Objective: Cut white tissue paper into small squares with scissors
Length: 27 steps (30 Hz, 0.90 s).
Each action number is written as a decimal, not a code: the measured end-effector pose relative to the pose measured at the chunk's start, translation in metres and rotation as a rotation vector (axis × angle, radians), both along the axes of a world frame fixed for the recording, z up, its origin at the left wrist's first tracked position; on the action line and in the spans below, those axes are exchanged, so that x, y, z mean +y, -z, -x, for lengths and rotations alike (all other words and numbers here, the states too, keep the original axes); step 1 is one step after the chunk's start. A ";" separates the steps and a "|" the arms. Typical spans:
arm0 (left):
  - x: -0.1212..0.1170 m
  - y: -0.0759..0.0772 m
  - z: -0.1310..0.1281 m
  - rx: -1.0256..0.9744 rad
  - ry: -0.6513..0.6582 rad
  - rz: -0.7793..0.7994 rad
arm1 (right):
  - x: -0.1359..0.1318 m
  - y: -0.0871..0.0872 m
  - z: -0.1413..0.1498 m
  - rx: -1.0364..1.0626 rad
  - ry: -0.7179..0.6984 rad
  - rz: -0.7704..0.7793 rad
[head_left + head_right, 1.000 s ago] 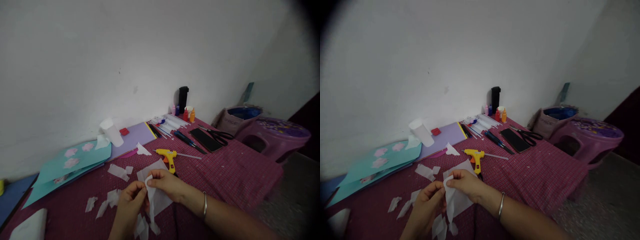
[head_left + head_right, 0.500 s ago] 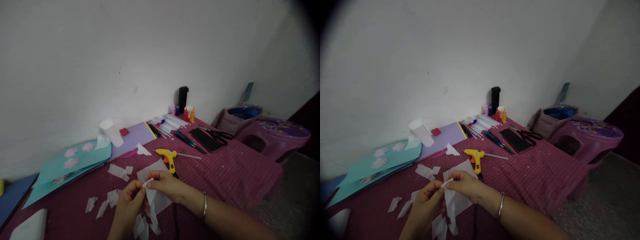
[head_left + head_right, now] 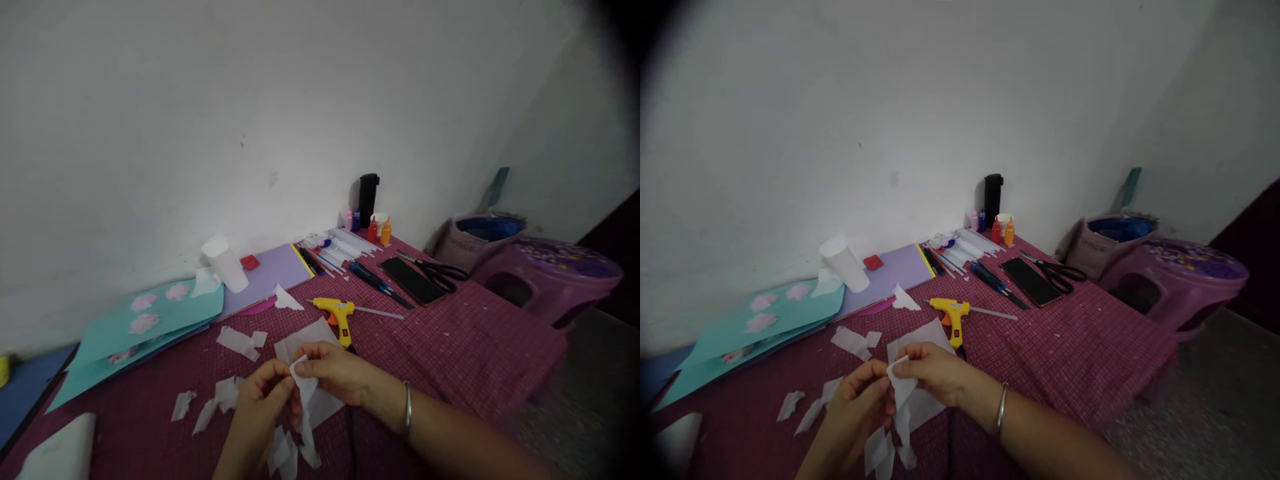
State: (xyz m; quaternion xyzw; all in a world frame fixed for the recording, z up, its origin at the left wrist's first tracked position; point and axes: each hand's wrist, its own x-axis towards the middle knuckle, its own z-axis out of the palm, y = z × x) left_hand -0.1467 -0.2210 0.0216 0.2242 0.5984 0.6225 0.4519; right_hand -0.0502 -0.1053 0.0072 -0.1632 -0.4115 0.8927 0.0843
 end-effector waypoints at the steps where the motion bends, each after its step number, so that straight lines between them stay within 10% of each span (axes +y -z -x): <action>1: 0.000 0.001 0.000 0.010 0.005 -0.003 | 0.000 0.001 0.000 0.002 -0.007 -0.002; 27: 0.003 -0.004 -0.003 -0.010 0.012 -0.036 | -0.001 0.004 -0.001 0.057 -0.045 -0.055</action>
